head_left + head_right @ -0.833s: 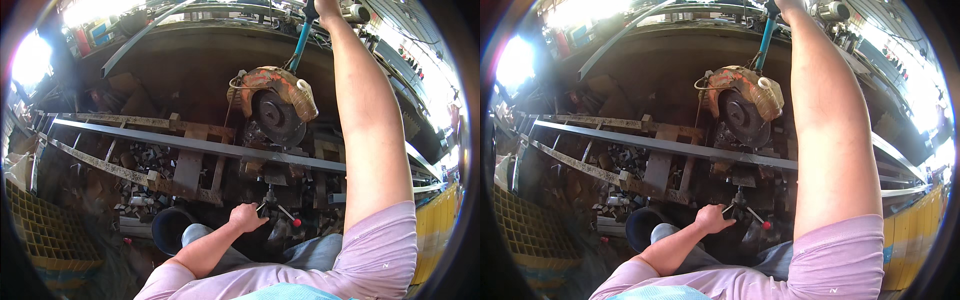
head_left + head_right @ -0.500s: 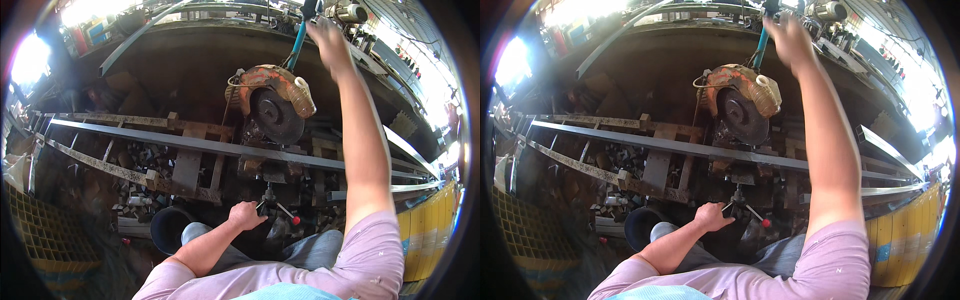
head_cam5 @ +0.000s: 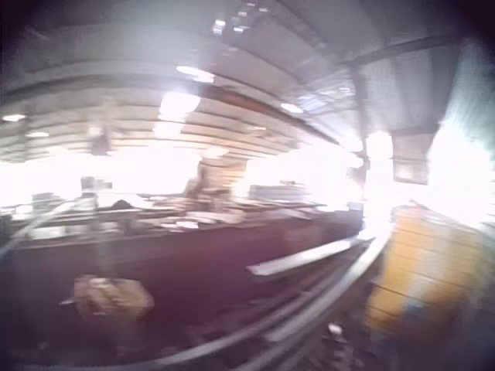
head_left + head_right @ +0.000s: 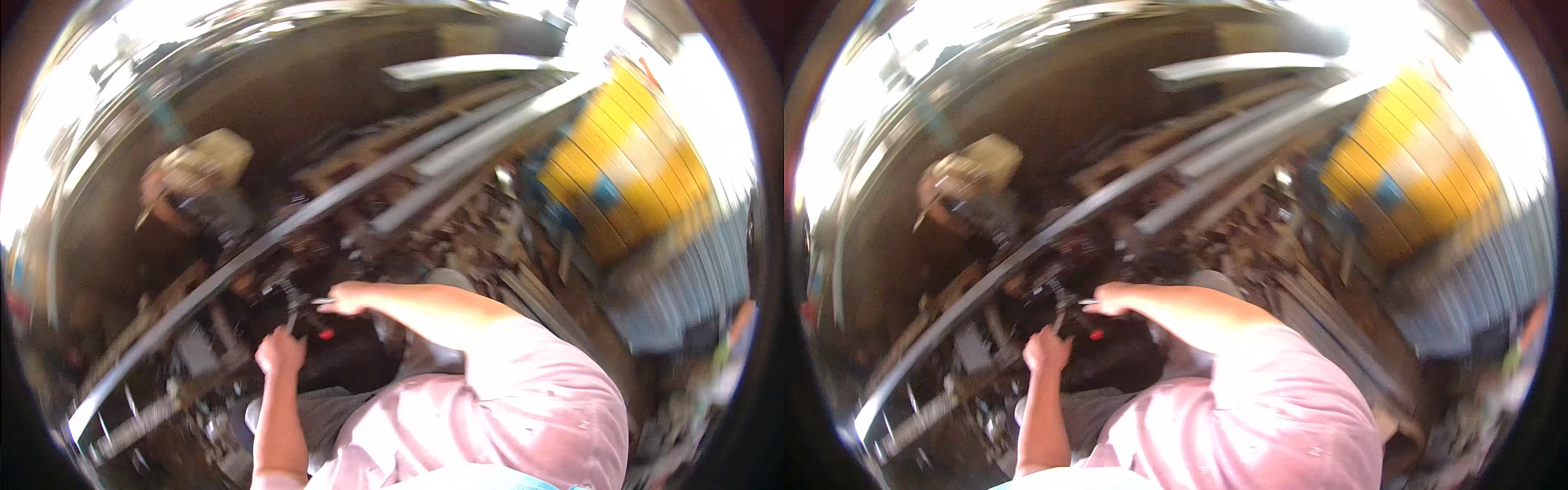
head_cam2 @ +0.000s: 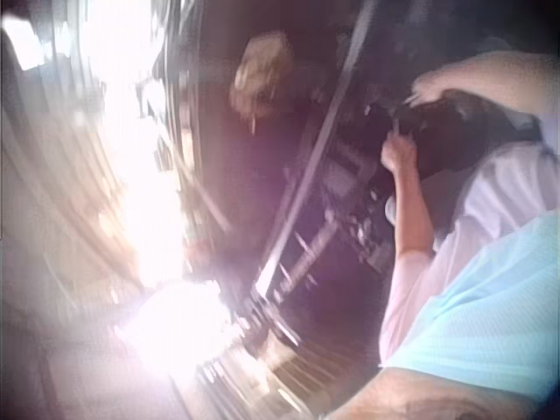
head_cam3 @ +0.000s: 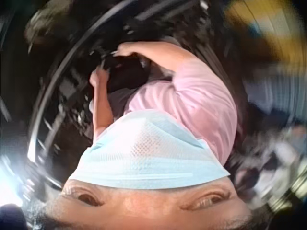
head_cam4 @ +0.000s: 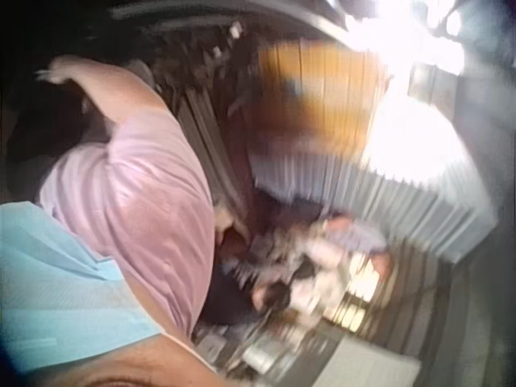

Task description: The person repeatedly positions long metal profiles on a chop saw, secures them, and cuts them to length. After each cut, the person removes the cut piece and places it aside, then repeats the process with additional profiles.

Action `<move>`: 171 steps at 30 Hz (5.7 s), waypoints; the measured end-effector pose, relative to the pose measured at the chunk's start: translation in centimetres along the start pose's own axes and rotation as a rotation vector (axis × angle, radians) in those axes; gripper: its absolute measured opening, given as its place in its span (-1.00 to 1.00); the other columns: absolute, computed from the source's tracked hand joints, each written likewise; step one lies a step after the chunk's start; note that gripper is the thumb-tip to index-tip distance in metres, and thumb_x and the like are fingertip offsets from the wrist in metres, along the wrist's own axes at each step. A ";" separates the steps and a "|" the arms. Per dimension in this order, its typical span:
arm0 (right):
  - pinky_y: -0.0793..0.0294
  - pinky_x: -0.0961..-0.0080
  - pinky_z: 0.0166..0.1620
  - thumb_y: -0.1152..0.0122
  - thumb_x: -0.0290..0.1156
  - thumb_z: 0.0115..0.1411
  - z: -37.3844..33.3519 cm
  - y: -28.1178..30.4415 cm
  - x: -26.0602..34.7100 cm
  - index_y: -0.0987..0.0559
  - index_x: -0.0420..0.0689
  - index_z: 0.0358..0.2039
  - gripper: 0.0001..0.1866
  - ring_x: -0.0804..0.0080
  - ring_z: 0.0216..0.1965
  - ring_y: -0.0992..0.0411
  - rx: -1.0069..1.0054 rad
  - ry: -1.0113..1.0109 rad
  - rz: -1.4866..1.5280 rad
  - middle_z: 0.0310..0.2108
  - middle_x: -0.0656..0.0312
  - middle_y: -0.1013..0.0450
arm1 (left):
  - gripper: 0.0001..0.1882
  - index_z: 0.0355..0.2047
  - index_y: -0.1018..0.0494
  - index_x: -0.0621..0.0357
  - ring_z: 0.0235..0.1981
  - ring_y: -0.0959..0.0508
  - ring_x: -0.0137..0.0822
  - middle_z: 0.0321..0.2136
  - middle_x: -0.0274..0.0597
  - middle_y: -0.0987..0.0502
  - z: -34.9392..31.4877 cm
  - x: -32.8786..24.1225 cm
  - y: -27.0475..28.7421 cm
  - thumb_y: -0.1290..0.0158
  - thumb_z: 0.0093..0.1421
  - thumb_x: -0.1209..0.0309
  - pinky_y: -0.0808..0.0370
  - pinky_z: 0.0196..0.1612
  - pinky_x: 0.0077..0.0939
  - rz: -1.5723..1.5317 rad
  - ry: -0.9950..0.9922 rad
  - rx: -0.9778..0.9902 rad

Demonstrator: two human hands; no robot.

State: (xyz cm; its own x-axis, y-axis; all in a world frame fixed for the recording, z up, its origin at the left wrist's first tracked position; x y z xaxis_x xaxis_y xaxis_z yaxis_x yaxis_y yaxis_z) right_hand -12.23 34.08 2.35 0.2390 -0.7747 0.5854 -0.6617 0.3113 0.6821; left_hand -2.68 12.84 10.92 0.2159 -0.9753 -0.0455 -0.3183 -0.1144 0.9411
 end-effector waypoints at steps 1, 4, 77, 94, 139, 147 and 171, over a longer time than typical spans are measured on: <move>-0.62 -0.09 -0.07 0.03 0.44 0.48 1.4 -1.1 -1.7 -0.77 -0.26 -0.37 -0.10 -0.18 -0.21 -0.69 0.001 -0.005 0.043 -0.31 -0.19 -0.70 | -0.40 -0.06 -0.71 0.08 -0.02 -0.79 0.08 -0.13 0.05 -0.79 -0.2 -1.2 -0.2 -0.44 0.16 -0.16 -0.72 0.06 -0.02 0.098 -0.048 -0.033; -0.66 -0.06 0.01 -0.01 0.32 0.51 0.8 -0.9 0.2 -0.80 -0.24 -0.39 -0.18 -0.10 -0.20 -0.72 -0.019 -0.033 0.111 -0.34 -0.09 -0.72 | -0.42 -0.08 -0.71 0.11 -0.02 -0.78 0.12 -0.11 0.11 -0.78 -0.5 -1.6 -1.1 -0.48 0.13 -0.10 -0.72 0.04 0.01 0.172 0.017 -0.107; -0.50 0.52 -0.24 -0.24 -0.04 0.57 -4.7 9.0 4.7 -0.71 -0.27 -0.06 -0.54 0.58 -0.37 -0.53 -0.205 0.224 0.530 -0.44 0.26 -0.62 | -0.64 -0.05 -0.64 0.13 -0.52 -0.50 -0.38 -0.33 -0.28 -0.60 17.5 18.9 -0.7 -0.42 0.33 0.17 -0.23 -0.61 -0.48 -1.959 0.724 -0.529; -0.51 0.16 0.27 -0.62 0.21 0.14 -7.4 15.0 12.5 -0.56 -0.30 0.30 -0.04 -0.01 0.20 -0.52 -0.678 0.513 0.094 0.14 -0.01 -0.57 | -0.69 -0.16 -0.58 -0.03 -0.42 -0.48 -0.41 -0.35 -0.36 -0.55 6.5 18.7 5.0 -0.42 0.31 0.11 -0.30 -0.45 -0.42 -2.365 0.276 -0.671; -0.49 0.13 0.03 -0.67 -0.51 -0.34 -46.6 21.8 -2.6 -0.59 -0.25 -0.26 -0.45 -0.07 -0.13 -0.50 -1.059 0.067 -0.507 -0.31 0.01 -0.52 | -0.62 -0.22 -0.61 0.14 -0.18 -0.71 -0.13 -0.28 -0.12 -0.68 -9.2 22.7 18.7 -0.14 0.52 0.05 -0.58 0.29 0.08 -2.613 -0.899 -0.786; -0.60 0.32 -0.04 -0.72 -0.57 0.03 -58.1 21.7 -13.8 -0.69 -0.22 0.04 -0.46 0.34 -0.18 -0.60 -0.830 -0.325 -0.217 -0.18 0.18 -0.68 | -0.55 0.03 -0.56 0.24 0.01 -0.68 0.03 -0.11 -0.04 -0.67 -4.4 12.3 18.8 -0.13 0.50 0.04 -0.55 0.28 0.10 -2.529 -0.788 -0.467; -0.59 0.34 0.09 -0.71 -0.65 -0.07 -76.4 14.2 -17.2 -0.70 -0.26 0.02 -0.42 0.33 -0.10 -0.61 -0.973 -0.482 0.265 -0.16 0.21 -0.67 | -0.54 0.26 -0.39 0.07 0.11 -0.59 -0.19 0.07 -0.17 -0.54 -4.5 -3.0 19.2 -0.22 0.45 0.24 -0.52 0.17 -0.08 -2.465 -0.762 -0.224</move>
State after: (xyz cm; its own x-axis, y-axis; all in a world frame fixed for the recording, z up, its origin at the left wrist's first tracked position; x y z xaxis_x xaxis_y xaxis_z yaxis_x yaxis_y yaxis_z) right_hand 28.50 93.87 35.47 -0.2671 -0.6869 0.6758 0.2379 0.6326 0.7370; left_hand -5.32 14.40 30.67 -0.3201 0.8110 -0.4896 -0.0988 -0.5426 -0.8342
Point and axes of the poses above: each hand's wrist, its own z-axis towards the middle knuckle, its own y-axis out of the back of the hand, x = y × z, the point moved 4 cm from there along z, towards the middle knuckle
